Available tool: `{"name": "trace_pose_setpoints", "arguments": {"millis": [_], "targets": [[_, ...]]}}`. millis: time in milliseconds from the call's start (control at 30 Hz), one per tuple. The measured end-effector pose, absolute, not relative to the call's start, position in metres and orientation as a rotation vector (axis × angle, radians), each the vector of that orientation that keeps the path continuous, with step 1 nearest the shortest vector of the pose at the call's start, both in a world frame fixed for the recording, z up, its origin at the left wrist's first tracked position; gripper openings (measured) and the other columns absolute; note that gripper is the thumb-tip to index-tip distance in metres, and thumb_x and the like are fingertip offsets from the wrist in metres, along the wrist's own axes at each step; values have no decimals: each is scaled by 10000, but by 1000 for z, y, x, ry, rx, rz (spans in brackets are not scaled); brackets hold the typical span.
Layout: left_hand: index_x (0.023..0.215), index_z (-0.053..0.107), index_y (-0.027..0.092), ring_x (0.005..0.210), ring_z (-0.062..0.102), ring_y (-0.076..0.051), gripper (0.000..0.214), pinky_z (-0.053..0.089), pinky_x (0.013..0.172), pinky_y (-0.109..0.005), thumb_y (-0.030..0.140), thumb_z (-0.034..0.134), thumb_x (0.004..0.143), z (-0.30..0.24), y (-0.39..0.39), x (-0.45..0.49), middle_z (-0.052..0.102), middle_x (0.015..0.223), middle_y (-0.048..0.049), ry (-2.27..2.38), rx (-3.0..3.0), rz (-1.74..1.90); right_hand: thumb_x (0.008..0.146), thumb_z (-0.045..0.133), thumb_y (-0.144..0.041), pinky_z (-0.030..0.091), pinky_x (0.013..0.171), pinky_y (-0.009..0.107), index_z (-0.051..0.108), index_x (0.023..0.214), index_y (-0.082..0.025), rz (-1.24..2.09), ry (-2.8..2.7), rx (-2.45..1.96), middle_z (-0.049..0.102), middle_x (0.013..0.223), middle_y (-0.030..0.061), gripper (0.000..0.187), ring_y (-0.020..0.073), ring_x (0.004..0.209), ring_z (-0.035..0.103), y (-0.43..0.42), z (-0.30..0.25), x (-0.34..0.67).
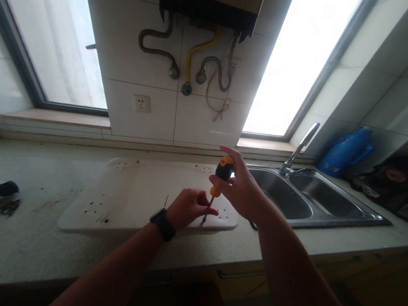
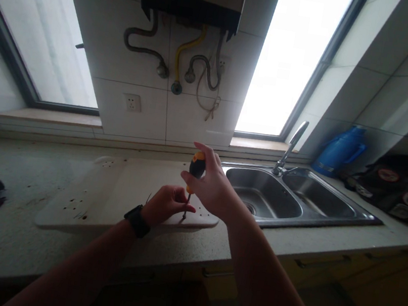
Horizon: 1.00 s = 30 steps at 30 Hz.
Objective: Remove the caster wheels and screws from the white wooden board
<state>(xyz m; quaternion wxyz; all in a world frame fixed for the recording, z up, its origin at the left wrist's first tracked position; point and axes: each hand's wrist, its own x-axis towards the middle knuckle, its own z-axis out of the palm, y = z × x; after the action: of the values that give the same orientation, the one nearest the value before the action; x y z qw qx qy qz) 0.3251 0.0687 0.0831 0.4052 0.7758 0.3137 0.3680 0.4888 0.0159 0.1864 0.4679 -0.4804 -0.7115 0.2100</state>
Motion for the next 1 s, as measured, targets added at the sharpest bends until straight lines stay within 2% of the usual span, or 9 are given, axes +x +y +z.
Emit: {"name": "trace_pose_setpoints", "arguments": {"millis": [200,433,533,667,767,867,933,1000], "targets": [[691,601,175,600,513,-141,500,368,592,-283,591,876,717,77,72,326,623,648,20,801,1950,959,859,724,-309,594,792,458,322,1567,-269,505,-1768,-1198,572,1075,75,815,218,886,603,17,184,490],[689,577,176,606,506,-136,540,369,586,-274,610,897,670,78,73,328,605,657,25,812,1916,998,864,691,-270,606,799,433,351,1544,-266,531,-1722,-1155,597,1149,85,760,222,949,651,17,184,491],[838,650,170,682,586,-163,517,434,630,-291,611,882,699,78,74,321,683,800,-16,810,1917,983,874,678,-255,603,825,425,386,1531,-262,481,-1705,-1127,619,1151,80,720,217,975,652,16,185,493],[1128,715,177,935,662,-248,595,494,808,-360,542,912,701,75,74,306,729,1056,-89,776,2160,839,867,691,-258,597,831,414,420,1508,-264,419,-1646,-1097,629,1160,69,696,207,988,647,11,188,501],[1145,759,196,999,644,-285,464,465,893,-412,474,866,789,70,71,298,736,1078,-103,803,2428,723,835,734,-270,605,811,408,466,1460,-278,395,-1544,-1111,646,1130,52,681,205,967,662,6,187,514],[1155,779,214,1024,632,-289,323,448,910,-418,399,777,891,68,66,296,745,1103,-106,831,2534,691,806,776,-260,606,876,432,521,1402,-300,370,-1382,-1094,673,1080,29,649,207,970,678,2,177,530],[1151,790,225,1029,631,-285,282,445,908,-409,374,751,914,67,63,298,749,1107,-100,838,2554,685,788,803,-266,601,908,439,542,1379,-306,381,-1231,-1072,688,1067,19,647,197,945,684,0,165,541],[1121,807,239,1019,633,-277,237,443,908,-401,354,738,925,67,61,299,754,1085,-89,838,2560,690,759,835,-283,610,870,414,556,1360,-307,402,-1055,-1049,692,1081,18,663,187,916,687,-4,150,550]]}}
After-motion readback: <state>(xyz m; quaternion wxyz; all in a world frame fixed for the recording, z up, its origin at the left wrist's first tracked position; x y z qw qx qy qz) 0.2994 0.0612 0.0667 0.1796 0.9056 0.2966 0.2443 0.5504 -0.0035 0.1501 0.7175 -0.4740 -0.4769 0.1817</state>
